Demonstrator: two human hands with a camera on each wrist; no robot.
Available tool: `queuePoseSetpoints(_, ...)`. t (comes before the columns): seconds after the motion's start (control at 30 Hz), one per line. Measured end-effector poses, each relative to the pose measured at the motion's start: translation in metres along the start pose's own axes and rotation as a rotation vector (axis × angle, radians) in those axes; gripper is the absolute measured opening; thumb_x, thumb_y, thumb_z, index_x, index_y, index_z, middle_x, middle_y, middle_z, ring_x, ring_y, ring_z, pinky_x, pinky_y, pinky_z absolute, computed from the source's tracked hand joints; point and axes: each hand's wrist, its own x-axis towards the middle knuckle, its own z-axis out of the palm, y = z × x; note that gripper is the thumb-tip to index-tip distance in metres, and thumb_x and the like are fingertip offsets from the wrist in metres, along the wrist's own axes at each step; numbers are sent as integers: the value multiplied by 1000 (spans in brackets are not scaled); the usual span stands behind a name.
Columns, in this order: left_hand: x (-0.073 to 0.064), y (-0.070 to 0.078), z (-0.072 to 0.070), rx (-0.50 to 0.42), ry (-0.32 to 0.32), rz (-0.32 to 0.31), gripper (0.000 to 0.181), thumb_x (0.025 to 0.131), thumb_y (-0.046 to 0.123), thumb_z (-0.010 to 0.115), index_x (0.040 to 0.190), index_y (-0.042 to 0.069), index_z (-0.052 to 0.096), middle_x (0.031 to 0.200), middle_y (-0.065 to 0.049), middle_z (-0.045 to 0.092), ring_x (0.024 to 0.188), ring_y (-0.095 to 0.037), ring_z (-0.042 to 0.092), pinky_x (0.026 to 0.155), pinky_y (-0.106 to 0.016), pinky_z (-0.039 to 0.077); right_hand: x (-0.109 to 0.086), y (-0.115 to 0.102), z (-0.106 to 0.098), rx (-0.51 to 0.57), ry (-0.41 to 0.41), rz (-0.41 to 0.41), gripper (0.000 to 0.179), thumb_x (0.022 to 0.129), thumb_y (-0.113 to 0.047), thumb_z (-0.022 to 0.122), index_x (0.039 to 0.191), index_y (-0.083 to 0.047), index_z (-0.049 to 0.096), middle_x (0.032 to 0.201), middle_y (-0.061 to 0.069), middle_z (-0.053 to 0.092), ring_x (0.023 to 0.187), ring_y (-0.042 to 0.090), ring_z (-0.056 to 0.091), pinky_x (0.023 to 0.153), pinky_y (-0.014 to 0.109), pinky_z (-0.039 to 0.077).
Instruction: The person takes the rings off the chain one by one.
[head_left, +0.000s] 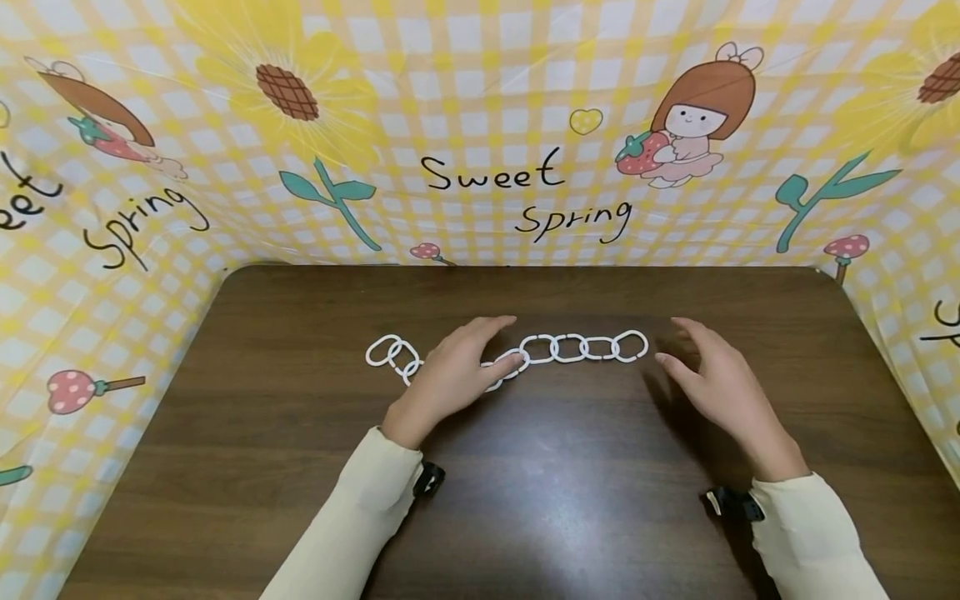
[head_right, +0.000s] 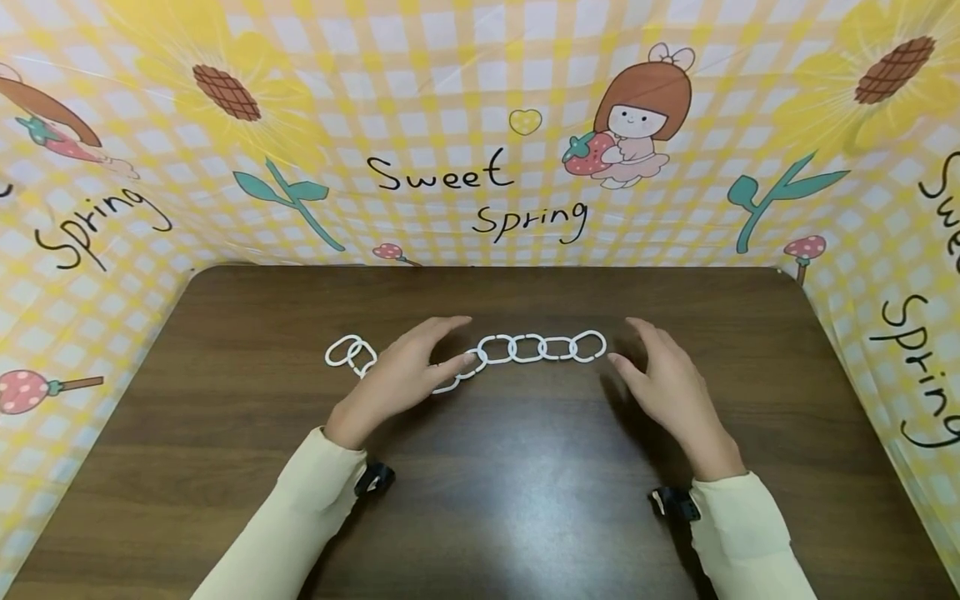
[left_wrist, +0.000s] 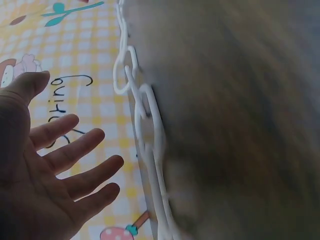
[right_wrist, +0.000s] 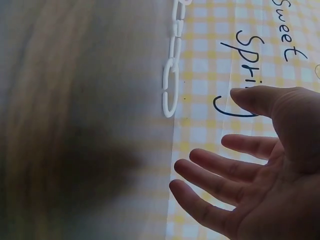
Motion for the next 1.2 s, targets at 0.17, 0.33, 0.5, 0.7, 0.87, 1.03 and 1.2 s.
queuePoseSetpoints(0.17,16,7,7,-25,-11,9,57,101,43,68,152,23,54,152,1,57,142,-23,54,113,-52,47,8,0,2,76,-20,22,58,103,-23,67,151,2,46,135,33,61,121,51,63,95,64,51)
queuePoseSetpoints(0.33,34,12,15,-65,-23,23,55,99,38,73,149,22,57,148,1,60,139,-22,56,113,-49,47,17,-1,3,133,-41,44,55,102,-19,68,149,2,49,134,29,63,119,47,66,95,60,52)
queuePoseSetpoints(0.5,50,16,23,-129,-60,25,54,97,32,75,147,19,59,146,-2,62,138,-23,57,113,-46,47,26,-1,4,167,-68,57,52,101,-17,69,146,3,51,132,28,65,117,44,67,91,48,53)
queuePoseSetpoints(0.7,65,26,29,-196,-117,25,50,97,26,75,144,14,61,141,-6,66,132,-25,60,110,-44,49,38,2,6,211,-95,66,50,100,-12,70,143,6,53,131,28,65,116,42,67,81,21,48)
queuePoseSetpoints(0.87,78,31,35,-262,-159,20,47,98,21,74,142,12,62,137,-7,67,125,-25,62,107,-41,51,43,6,6,248,-129,91,50,100,-11,68,145,5,52,132,27,64,114,34,66,76,18,49)
queuePoseSetpoints(1.03,89,34,40,-299,-208,-1,45,98,18,73,142,12,63,133,-7,68,123,-24,63,106,-38,52,48,9,6,303,-168,120,50,100,-8,65,146,5,51,134,27,62,103,17,64,76,23,53)
queuePoseSetpoints(1.2,96,38,46,-290,-228,-17,41,99,13,72,139,11,65,129,-7,69,121,-23,64,105,-34,52,53,12,8,360,-184,121,51,98,-4,65,145,7,50,134,30,61,89,1,60,74,24,54)
